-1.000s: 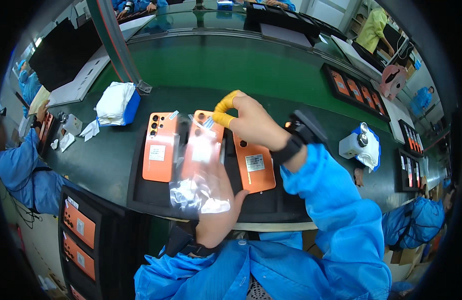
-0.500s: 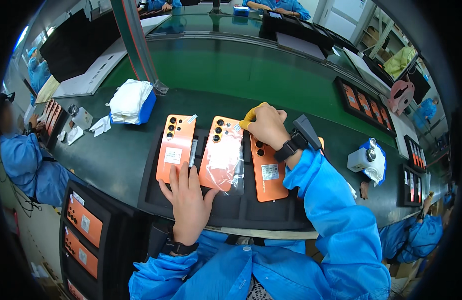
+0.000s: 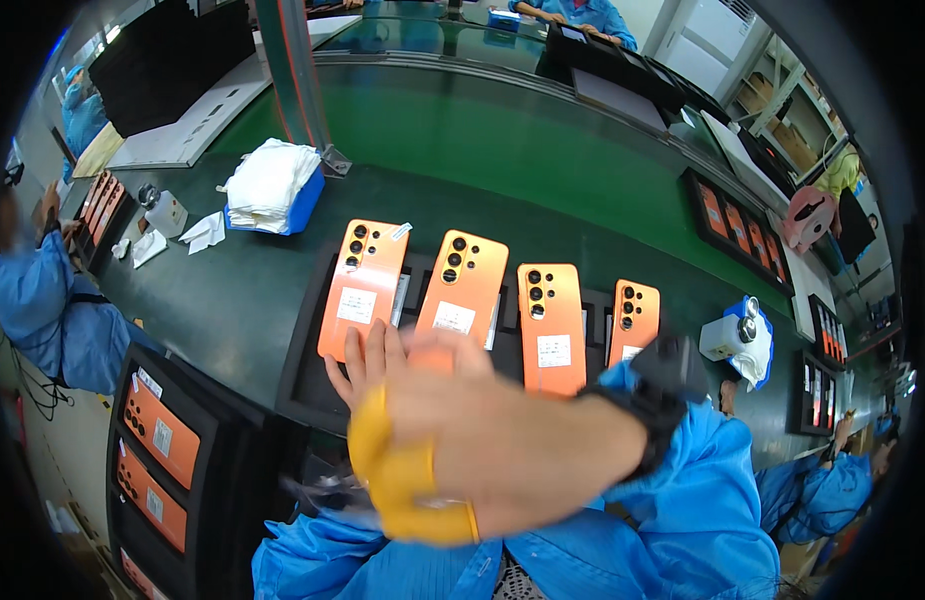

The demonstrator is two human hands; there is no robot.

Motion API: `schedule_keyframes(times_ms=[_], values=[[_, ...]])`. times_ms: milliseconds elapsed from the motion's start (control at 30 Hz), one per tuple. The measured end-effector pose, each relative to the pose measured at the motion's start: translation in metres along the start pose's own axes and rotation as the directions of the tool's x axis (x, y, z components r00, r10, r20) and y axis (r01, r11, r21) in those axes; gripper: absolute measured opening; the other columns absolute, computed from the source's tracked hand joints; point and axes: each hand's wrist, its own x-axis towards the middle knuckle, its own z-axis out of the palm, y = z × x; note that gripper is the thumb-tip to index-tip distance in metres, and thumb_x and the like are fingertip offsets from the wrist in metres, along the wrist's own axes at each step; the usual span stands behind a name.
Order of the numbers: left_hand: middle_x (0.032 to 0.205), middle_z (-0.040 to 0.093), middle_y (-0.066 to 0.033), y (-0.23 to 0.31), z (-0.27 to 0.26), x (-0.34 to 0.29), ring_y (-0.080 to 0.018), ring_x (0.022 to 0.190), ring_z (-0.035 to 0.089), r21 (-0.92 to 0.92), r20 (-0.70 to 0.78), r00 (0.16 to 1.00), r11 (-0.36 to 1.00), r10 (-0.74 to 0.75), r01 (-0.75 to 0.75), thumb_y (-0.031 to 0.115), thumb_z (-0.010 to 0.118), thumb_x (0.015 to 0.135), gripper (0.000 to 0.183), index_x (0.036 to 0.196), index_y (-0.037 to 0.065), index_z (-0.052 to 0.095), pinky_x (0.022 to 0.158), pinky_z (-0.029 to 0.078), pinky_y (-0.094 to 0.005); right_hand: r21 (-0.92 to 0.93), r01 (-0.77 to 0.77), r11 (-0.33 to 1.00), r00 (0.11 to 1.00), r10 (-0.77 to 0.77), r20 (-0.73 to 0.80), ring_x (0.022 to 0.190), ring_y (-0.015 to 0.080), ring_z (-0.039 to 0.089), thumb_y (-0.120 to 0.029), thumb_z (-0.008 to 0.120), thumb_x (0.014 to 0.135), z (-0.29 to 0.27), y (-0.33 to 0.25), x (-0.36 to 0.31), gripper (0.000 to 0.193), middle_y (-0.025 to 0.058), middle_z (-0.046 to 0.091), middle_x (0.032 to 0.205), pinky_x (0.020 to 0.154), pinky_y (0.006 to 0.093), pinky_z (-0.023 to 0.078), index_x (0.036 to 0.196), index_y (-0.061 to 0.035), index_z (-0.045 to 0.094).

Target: The recorder wipes the backs and camera modules of several orange mobile phones using a yellow-capped cloth and solvent at a factory assembly station.

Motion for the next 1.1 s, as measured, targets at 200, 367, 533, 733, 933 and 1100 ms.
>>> schedule_keyframes(times_ms=[200,367,533,733,933,1100], values=[[0.133,0.047,-0.0192,-0.023,0.005,0.002,-0.0421,0.131,0.033,-0.084,-0.063,0.997,0.996,0.038,-0.044,0.033,0.074,0.078,0.069,0.133,0.001,0.046,0.106,0.014,-0.0642,-0.026,-0.676,0.736,0.710,0.641,-0.291,0.092,0.0231,0.059,-0.018,0.071,0.082,-0.015,0.141,0.009,0.018,0.0101,0.059,0.097,0.080,0.0332,0.047,0.091,-0.0030,0.067],[0.136,0.044,-0.0183,-0.038,-0.017,0.014,-0.0428,0.134,0.029,-0.112,-0.029,0.995,0.990,-0.093,0.089,0.031,0.075,0.078,0.054,0.119,0.004,0.054,0.106,0.010,-0.0663,-0.134,-0.831,0.540,0.549,0.759,-0.349,0.103,0.0257,0.055,-0.033,0.070,0.078,-0.008,0.212,-0.011,0.024,0.0087,0.064,0.094,0.086,0.0420,0.028,0.088,-0.0108,0.072],[0.139,0.042,-0.0181,-0.057,-0.016,0.010,-0.0423,0.136,0.027,-0.088,-0.012,0.986,0.983,-0.164,0.163,0.028,0.079,0.073,0.062,0.124,0.004,0.052,0.109,0.008,-0.0632,-0.202,-0.888,0.412,0.459,0.796,-0.394,0.101,0.0260,0.057,-0.033,0.072,0.078,-0.001,0.215,-0.003,0.027,0.0118,0.065,0.097,0.085,0.0411,0.031,0.088,-0.0086,0.072],[0.138,0.043,-0.0180,-0.057,-0.015,0.012,-0.0400,0.136,0.029,-0.099,-0.034,0.987,0.983,-0.157,0.153,0.027,0.081,0.070,0.076,0.131,0.001,0.045,0.110,0.010,-0.0597,-0.136,-0.878,0.458,0.475,0.807,-0.350,0.098,0.0285,0.055,-0.022,0.072,0.073,0.000,0.214,0.004,0.015,0.0140,0.063,0.090,0.086,0.0440,0.030,0.078,-0.0077,0.073],[0.137,0.043,-0.0197,-0.067,-0.002,0.012,-0.0423,0.133,0.032,-0.069,-0.091,0.980,0.983,-0.174,0.168,0.030,0.079,0.071,0.091,0.141,-0.003,0.031,0.108,0.017,-0.0619,-0.302,-0.223,0.927,0.974,0.203,-0.096,0.094,0.0297,0.052,-0.014,0.063,0.070,0.065,0.088,0.009,0.012,0.0114,0.059,0.088,0.082,0.0493,0.034,0.076,-0.0036,0.066],[0.136,0.043,-0.0220,-0.054,-0.001,0.019,-0.0402,0.130,0.036,-0.047,-0.059,0.986,0.987,-0.158,0.155,0.034,0.081,0.066,0.101,0.141,-0.006,0.027,0.108,0.021,-0.0571,0.218,-0.112,0.970,0.993,0.100,0.067,0.101,0.0230,0.050,-0.018,0.065,0.082,0.016,-0.015,-0.018,0.009,0.0055,0.054,0.097,0.096,0.0532,0.023,0.082,-0.0092,0.064]])
